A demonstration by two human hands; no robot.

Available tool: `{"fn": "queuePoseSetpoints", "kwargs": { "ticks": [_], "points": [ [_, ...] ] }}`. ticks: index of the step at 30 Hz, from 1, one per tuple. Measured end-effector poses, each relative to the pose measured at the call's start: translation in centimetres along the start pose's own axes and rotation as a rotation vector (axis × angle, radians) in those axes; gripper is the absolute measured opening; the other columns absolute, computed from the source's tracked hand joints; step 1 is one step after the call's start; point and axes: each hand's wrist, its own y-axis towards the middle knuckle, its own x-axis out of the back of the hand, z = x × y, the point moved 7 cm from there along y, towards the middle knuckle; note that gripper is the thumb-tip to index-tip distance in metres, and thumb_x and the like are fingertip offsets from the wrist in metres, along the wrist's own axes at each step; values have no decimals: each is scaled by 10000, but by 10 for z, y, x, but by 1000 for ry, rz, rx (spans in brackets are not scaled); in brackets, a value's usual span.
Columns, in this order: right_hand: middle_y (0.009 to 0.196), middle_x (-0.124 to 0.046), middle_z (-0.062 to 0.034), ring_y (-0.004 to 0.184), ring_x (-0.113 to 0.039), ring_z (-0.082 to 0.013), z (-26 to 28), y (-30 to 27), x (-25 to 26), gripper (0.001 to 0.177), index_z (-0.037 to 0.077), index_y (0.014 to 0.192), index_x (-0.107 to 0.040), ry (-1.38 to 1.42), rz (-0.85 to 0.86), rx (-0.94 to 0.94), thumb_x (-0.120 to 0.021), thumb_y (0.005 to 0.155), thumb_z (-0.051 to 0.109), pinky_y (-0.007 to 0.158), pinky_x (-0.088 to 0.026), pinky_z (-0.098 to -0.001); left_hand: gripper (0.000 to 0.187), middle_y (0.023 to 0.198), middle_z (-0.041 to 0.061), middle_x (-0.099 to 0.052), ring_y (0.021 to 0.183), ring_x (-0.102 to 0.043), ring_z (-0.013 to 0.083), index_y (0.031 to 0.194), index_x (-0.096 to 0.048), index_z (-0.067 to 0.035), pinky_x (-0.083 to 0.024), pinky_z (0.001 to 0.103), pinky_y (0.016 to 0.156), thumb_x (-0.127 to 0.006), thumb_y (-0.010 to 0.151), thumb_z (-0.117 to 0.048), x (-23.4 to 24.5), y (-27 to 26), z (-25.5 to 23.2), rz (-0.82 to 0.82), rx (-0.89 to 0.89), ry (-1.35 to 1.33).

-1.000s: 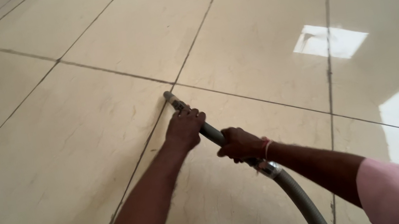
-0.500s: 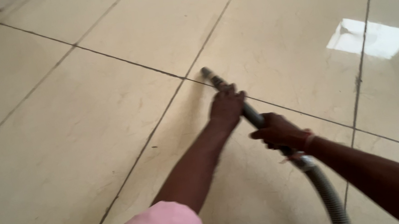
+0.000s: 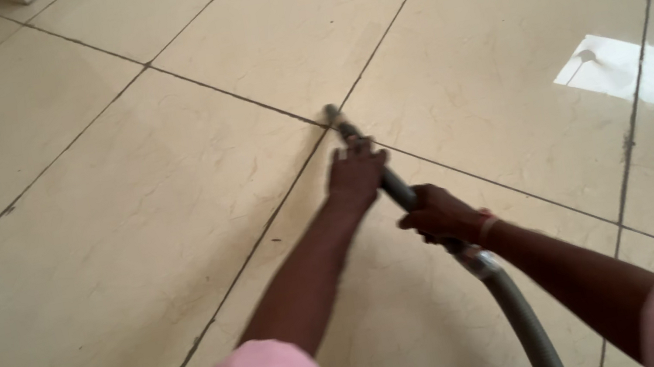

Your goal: The person uses a vacuum cleaner with a long hose and nozzle attachment to clean a tiled floor. They move the nozzle back and forth across the floor surface, focusing on the grout lines between the tiles.

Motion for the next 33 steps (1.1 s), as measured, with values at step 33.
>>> {"fn": "queuePoseSetpoints", "kwargs": {
  "ticks": [33],
  "points": [
    [645, -644, -74, 522, -633, -164, -59, -114, 33, 374, 11, 1013, -623, 17, -38, -157, -777, 858, 315, 488, -528, -321, 673, 1638, 264, -219, 1475, -236, 565, 1555, -351, -176, -315, 599, 1168, -643, 968, -328, 3, -53, -117, -67, -352, -52]
  ]
}}
